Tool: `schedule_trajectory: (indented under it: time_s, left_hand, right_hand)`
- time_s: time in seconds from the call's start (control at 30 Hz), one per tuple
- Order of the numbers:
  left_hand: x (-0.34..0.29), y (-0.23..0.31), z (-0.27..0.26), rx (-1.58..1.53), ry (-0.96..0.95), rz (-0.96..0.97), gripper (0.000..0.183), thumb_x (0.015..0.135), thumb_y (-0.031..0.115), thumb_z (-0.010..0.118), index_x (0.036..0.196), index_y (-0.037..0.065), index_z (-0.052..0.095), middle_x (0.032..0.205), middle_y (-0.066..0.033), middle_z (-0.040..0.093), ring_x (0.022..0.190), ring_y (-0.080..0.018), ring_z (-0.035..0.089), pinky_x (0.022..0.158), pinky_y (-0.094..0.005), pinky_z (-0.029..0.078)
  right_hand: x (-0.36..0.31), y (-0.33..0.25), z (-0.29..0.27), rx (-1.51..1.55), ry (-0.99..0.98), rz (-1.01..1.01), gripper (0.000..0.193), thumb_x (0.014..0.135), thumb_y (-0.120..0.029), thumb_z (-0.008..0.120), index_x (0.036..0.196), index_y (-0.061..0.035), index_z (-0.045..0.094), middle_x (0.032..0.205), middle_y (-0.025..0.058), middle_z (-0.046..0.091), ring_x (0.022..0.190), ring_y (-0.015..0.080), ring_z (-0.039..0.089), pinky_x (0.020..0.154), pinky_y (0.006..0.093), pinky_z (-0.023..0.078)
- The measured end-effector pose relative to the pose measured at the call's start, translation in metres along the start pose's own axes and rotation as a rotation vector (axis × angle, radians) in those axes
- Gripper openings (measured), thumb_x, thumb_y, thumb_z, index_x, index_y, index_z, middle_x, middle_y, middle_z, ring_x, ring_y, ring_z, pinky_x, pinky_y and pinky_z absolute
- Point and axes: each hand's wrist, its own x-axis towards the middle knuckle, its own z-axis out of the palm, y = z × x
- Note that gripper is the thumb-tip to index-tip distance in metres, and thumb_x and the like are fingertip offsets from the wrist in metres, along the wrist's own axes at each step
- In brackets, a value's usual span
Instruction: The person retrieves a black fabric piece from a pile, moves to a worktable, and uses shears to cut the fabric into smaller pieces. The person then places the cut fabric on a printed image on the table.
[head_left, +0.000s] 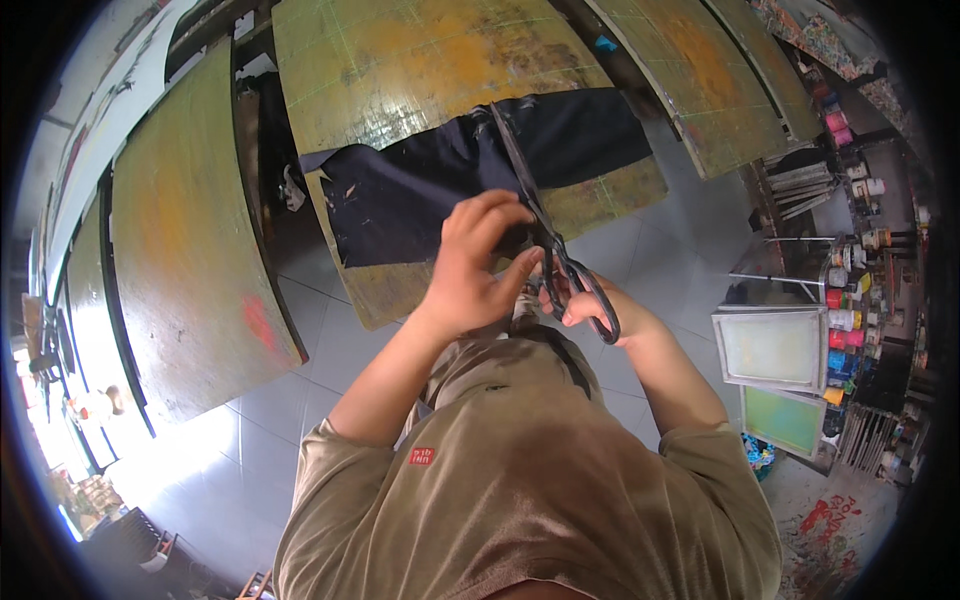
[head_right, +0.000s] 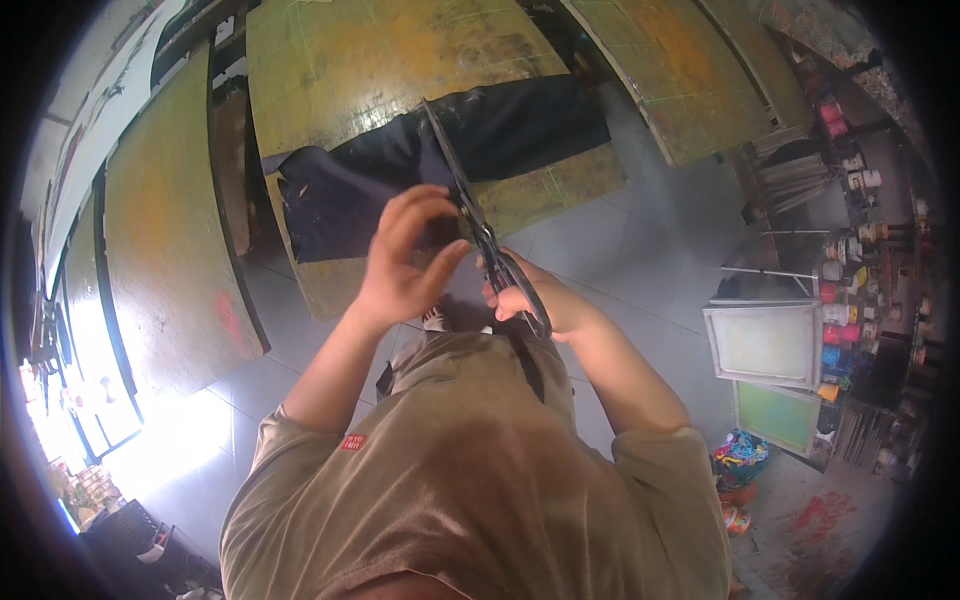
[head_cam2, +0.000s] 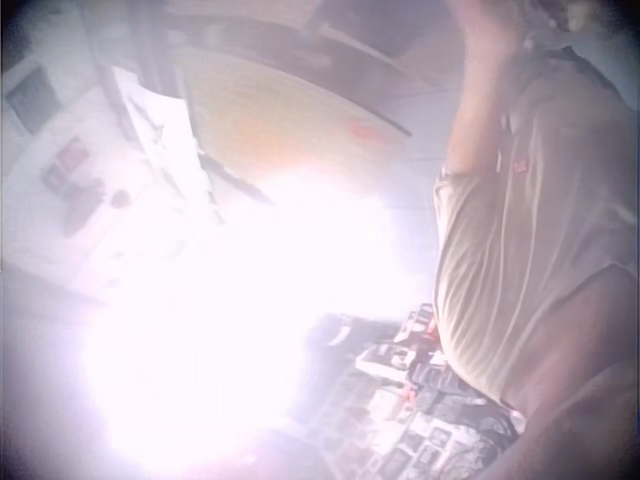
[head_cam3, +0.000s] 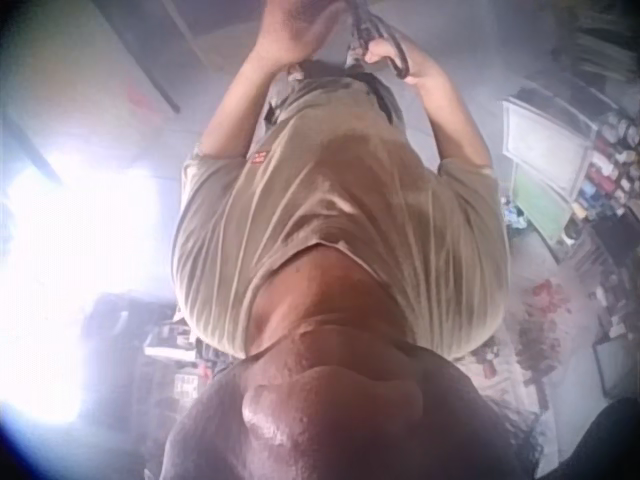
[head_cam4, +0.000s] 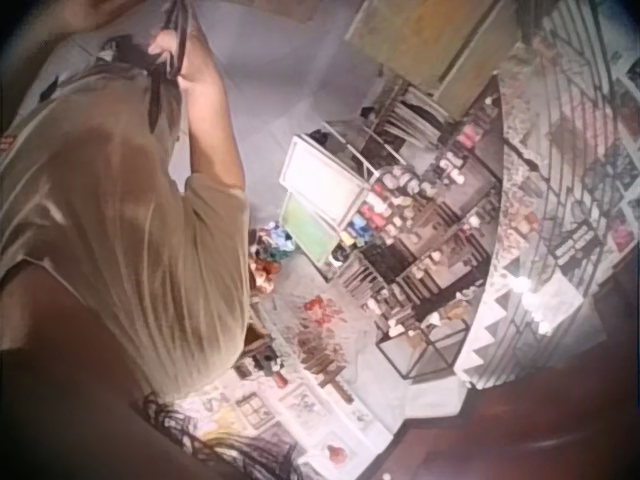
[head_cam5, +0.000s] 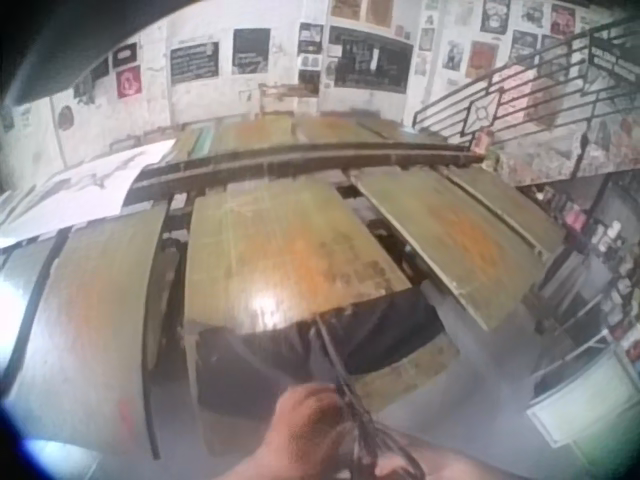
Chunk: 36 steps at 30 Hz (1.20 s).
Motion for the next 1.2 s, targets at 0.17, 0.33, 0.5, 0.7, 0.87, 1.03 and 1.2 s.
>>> schedule_trajectory:
  time_s: [0.17, 0.33, 0.5, 0.7, 0.87, 1.03, 1.2]
  left_hand:
    - [0.066, -0.038, -0.033, 0.123, 0.196, -0.303, 0.034, 0.081, 0.019, 0.059, 0.109, 0.0, 0.055, 0.106, -0.0173, 0.057, 0.1, -0.0332, 0.053, 0.087, -0.0368, 0.041]
    - [0.102, -0.088, -0.029, 0.586, -0.253, -0.366, 0.025, 0.076, 0.031, 0.065, 0.09, 0.01, 0.063, 0.109, -0.0077, 0.053, 0.11, -0.028, 0.043, 0.091, -0.0429, 0.033]
    - [0.088, -0.107, -0.025, 0.453, -0.141, -0.273, 0.015, 0.078, 0.021, 0.061, 0.084, 0.008, 0.06, 0.096, -0.0084, 0.057, 0.099, -0.0282, 0.049, 0.083, -0.0413, 0.037]
    - [0.077, -0.094, -0.015, 0.471, 0.033, -0.27, 0.021, 0.081, 0.016, 0.056, 0.099, 0.006, 0.054, 0.094, -0.0108, 0.058, 0.097, -0.0298, 0.051, 0.082, -0.0431, 0.037]
    - [0.06, -0.051, -0.02, 0.688, -0.215, -0.071, 0.058, 0.085, 0.043, 0.047, 0.128, 0.005, 0.037, 0.128, -0.0165, 0.042, 0.122, -0.0331, 0.034, 0.097, -0.0523, 0.026]
    - [0.033, -0.048, -0.021, 0.9, -0.401, -0.269, 0.093, 0.077, 0.072, 0.033, 0.139, 0.003, 0.019, 0.144, -0.0157, 0.021, 0.134, -0.0345, 0.012, 0.101, -0.0614, 0.012]
    - [0.024, -0.047, -0.016, 0.982, -0.226, -0.353, 0.104, 0.072, 0.075, 0.039, 0.135, -0.005, 0.022, 0.142, -0.0225, 0.021, 0.134, -0.0372, 0.012, 0.099, -0.0635, 0.013]
  right_hand:
    - [-0.007, 0.002, 0.0, 0.063, -0.013, 0.025, 0.06, 0.061, -0.012, 0.06, 0.118, -0.0077, 0.041, 0.09, 0.0062, 0.045, 0.082, 0.0144, 0.048, 0.069, 0.0264, 0.043]
    - [-0.004, 0.007, -0.001, 0.067, -0.058, 0.031, 0.062, 0.061, -0.009, 0.059, 0.119, -0.0056, 0.039, 0.093, 0.007, 0.044, 0.082, 0.0142, 0.046, 0.07, 0.0262, 0.043]
    - [0.003, 0.006, -0.01, -0.004, -0.111, 0.002, 0.064, 0.06, -0.008, 0.06, 0.12, -0.0056, 0.039, 0.093, 0.0064, 0.044, 0.087, 0.0152, 0.045, 0.073, 0.0267, 0.043]
    - [-0.004, -0.005, -0.005, 0.147, -0.057, 0.074, 0.062, 0.06, -0.008, 0.061, 0.119, -0.0072, 0.042, 0.092, 0.0049, 0.045, 0.089, 0.0145, 0.045, 0.074, 0.0265, 0.042]
    - [-0.009, 0.002, -0.006, 0.169, -0.035, 0.044, 0.063, 0.059, -0.009, 0.062, 0.12, -0.0075, 0.043, 0.09, 0.0036, 0.046, 0.088, 0.013, 0.046, 0.074, 0.0259, 0.043]
    - [-0.013, -0.002, 0.0, 0.17, 0.037, 0.074, 0.061, 0.058, -0.007, 0.06, 0.117, -0.0065, 0.046, 0.089, 0.0035, 0.047, 0.085, 0.0131, 0.048, 0.074, 0.0251, 0.043]
    - [-0.016, 0.001, 0.003, 0.141, 0.05, 0.105, 0.072, 0.051, -0.019, 0.066, 0.118, -0.004, 0.041, 0.093, 0.0039, 0.05, 0.086, 0.0147, 0.048, 0.081, 0.0265, 0.037]
